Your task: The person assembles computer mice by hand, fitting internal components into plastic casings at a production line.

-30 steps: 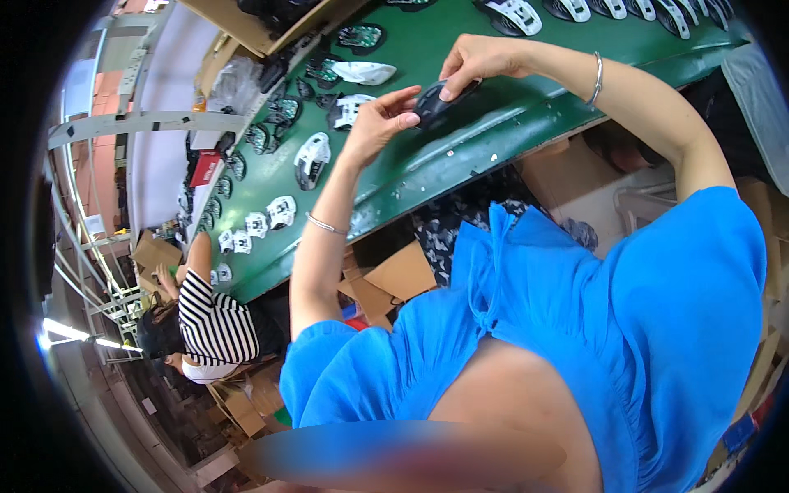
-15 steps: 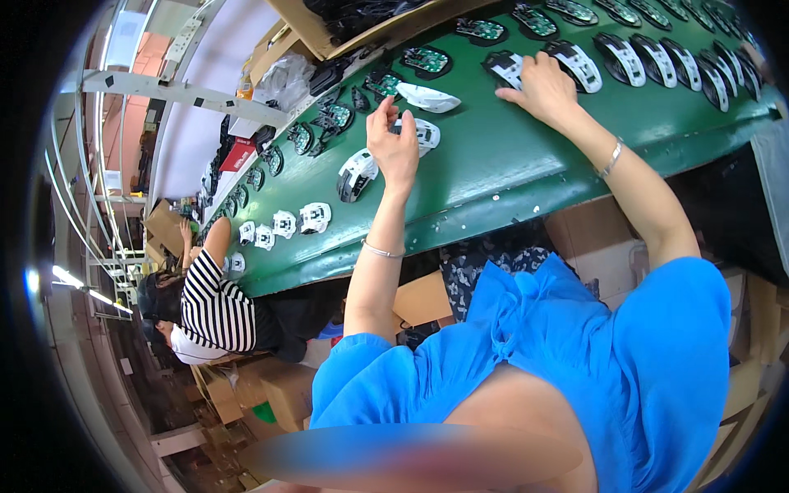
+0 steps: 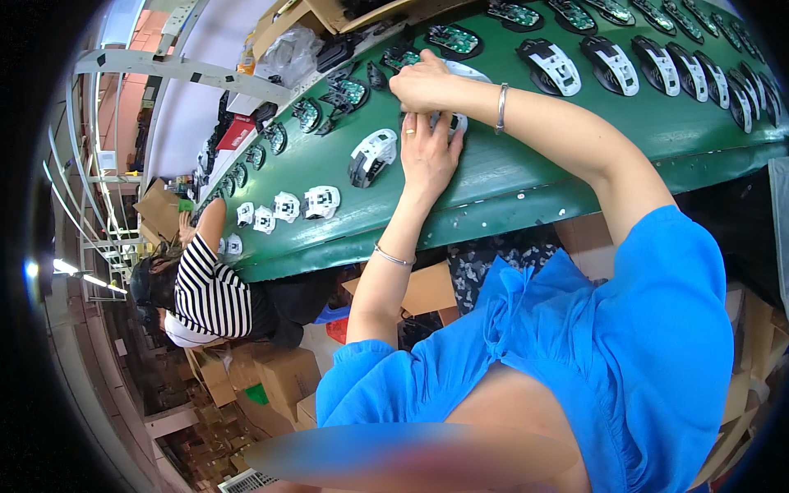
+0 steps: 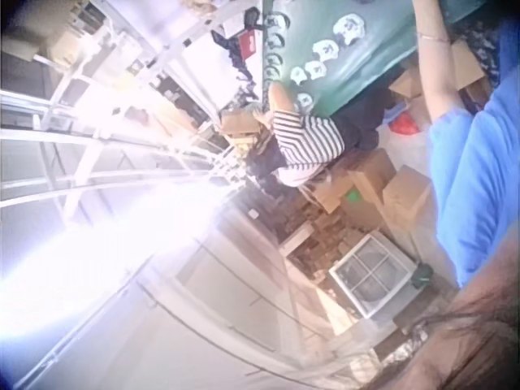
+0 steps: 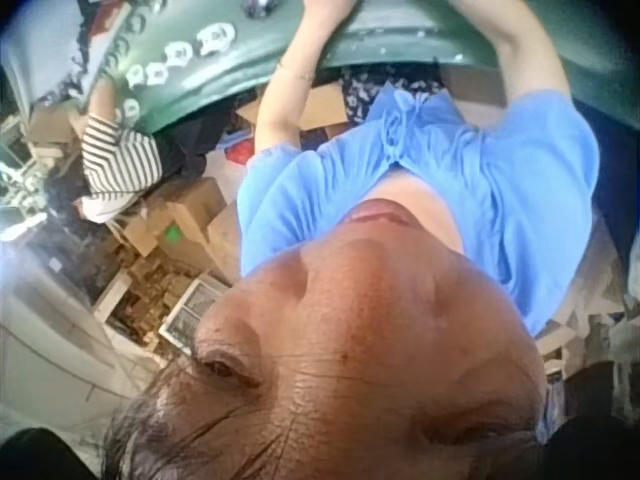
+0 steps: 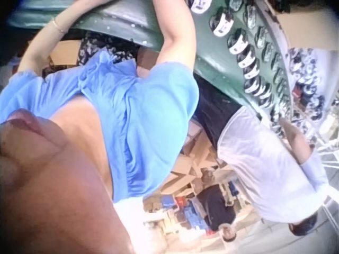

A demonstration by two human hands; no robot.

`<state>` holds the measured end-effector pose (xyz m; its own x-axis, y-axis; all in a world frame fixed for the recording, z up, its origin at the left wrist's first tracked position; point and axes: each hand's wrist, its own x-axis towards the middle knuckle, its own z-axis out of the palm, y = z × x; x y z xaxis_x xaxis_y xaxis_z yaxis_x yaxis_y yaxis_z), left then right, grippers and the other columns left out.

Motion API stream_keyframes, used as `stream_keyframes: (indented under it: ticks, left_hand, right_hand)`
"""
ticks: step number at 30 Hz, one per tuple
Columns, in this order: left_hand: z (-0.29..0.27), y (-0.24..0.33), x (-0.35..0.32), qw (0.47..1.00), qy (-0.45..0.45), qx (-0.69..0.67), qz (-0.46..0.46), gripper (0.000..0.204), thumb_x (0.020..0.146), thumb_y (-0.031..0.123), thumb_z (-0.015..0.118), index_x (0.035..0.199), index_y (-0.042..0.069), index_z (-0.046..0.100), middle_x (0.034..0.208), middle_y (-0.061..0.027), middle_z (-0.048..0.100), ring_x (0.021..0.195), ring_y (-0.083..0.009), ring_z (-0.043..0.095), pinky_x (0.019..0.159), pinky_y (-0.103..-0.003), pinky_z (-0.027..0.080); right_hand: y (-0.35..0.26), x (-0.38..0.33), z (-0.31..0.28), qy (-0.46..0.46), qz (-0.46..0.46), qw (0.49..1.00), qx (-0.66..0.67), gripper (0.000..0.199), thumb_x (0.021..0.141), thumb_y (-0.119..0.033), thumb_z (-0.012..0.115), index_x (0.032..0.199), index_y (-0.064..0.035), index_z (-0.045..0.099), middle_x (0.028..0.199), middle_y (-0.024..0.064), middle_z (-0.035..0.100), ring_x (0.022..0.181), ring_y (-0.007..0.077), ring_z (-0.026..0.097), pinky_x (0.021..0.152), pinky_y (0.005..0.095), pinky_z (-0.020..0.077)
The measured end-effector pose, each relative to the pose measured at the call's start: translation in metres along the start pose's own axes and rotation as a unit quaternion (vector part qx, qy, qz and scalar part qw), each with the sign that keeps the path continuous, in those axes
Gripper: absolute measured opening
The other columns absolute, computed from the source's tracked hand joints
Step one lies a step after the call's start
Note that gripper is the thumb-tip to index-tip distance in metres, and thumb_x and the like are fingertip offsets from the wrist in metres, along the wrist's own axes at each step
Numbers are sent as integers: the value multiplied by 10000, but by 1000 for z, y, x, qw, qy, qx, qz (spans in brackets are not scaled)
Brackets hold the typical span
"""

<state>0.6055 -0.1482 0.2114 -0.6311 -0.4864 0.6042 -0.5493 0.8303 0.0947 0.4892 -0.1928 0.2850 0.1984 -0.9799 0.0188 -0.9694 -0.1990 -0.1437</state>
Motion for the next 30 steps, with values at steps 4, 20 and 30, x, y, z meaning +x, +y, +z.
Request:
stream_keyframes:
  ticks: [4,20,30]
  left_hand:
    - [-16,-17,-15,999,-29,25,2,408,734,193,666,1121,90,587,1223,-134,498,1173,-290,460,1033,-476,314]
    - [-54,-78,-33,989,39,67,-129,495,762,116,631,1235,41,507,1280,-210,454,1221,-364,425,1049,-502,290]
    - [-28,-25,70,995,-13,-73,72,727,671,58,677,1343,105,404,1340,-178,398,1243,-339,395,1032,-426,350]
  right_hand:
    - [15,13,19,61,-63,995,38,102,735,-139,595,790,-101,672,778,116,674,812,286,649,795,415,390]
    - [34,14,37,177,-234,952,-88,235,810,-169,547,994,-60,644,858,58,629,936,207,565,1023,425,331]
    - [76,-161,16,101,188,868,448,288,847,-227,454,705,2,552,584,74,512,525,148,505,529,329,415]
